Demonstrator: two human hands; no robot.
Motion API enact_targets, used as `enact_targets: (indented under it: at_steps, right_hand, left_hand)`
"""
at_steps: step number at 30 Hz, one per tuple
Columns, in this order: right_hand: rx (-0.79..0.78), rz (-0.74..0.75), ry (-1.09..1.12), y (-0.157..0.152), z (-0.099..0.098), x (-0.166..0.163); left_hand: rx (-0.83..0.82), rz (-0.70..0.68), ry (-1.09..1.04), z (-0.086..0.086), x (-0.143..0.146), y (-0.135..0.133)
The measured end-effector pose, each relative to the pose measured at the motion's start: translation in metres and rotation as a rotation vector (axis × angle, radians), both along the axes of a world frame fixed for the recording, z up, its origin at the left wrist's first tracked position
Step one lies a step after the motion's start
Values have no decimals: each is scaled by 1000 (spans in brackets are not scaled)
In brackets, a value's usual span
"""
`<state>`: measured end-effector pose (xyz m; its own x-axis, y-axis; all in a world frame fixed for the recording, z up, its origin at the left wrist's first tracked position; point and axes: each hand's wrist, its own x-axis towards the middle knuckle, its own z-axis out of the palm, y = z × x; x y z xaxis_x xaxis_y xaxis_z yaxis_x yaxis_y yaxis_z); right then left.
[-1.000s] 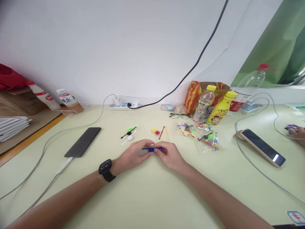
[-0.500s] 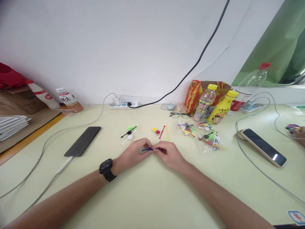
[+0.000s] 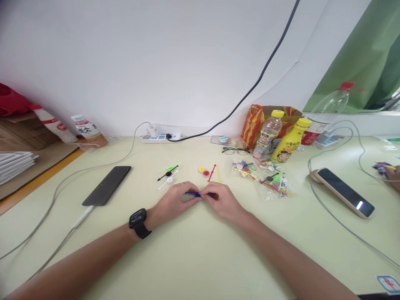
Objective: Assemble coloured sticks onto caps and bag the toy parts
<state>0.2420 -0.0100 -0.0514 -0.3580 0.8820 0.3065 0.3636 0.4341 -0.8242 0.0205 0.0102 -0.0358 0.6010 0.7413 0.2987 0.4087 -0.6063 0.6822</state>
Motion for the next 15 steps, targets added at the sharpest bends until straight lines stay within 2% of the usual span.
enact_targets:
  at_steps: [7, 11, 15]
  right_hand:
    - [329, 40, -164, 0, -6, 0]
    - [327, 58, -156, 2, -11, 1]
    - [382, 75, -274, -1, -6, 1]
  left_hand:
    - [234, -3, 116, -4, 2, 1]
    - [202, 64, 119, -3, 2, 2]
    - [197, 75, 134, -2, 2, 3]
